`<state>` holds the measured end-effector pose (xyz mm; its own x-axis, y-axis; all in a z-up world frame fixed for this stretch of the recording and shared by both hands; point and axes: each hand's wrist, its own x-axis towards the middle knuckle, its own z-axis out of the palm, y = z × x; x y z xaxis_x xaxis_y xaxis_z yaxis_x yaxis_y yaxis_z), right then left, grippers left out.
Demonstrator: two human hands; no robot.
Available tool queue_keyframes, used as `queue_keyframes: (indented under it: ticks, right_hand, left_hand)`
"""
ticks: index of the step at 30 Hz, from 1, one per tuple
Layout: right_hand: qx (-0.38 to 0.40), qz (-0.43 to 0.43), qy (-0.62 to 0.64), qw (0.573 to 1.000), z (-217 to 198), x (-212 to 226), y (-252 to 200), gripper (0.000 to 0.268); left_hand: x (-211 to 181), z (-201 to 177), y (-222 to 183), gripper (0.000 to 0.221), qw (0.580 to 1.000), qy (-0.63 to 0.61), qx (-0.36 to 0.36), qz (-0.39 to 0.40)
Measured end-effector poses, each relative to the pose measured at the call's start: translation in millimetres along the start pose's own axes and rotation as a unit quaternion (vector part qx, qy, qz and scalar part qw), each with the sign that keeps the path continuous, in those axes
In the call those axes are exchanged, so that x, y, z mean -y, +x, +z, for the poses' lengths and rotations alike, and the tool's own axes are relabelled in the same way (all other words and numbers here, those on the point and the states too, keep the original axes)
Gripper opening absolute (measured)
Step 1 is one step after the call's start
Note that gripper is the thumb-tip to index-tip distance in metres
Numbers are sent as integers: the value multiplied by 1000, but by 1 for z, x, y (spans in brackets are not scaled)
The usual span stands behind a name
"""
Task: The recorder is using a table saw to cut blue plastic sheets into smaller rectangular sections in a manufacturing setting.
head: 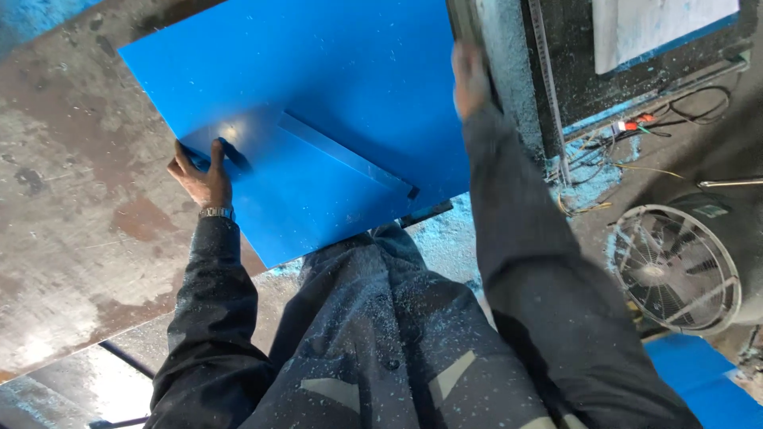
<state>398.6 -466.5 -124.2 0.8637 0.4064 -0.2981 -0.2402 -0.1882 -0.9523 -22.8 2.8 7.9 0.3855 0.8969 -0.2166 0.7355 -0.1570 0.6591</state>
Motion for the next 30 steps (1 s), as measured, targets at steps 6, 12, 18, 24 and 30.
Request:
queue_keyframes:
  ticks: [6,12,18,24,30]
  right_hand:
    - [-36,202,-405,891,-66,17,-277,74]
    - [-25,285,-306,908,-1,96,-292,74]
    - [-184,247,-200,930,18,64,-261,62]
    - [-225,238,-223,918,-14,28,-242,60]
    - [-232,258,-174,922,-31,13,-231,64]
  left_hand:
    - [1,-4,-8,107,1000,3,-19,-17]
    - [-20,10,-7,105,991,-61,-58,-100]
    - [1,28,-14,101,989,-89,-96,-72]
    - [-54,24,-29,103,990,-93,-44,-97]
    - [-66,32,-32,106,988,-120,-32,-95]
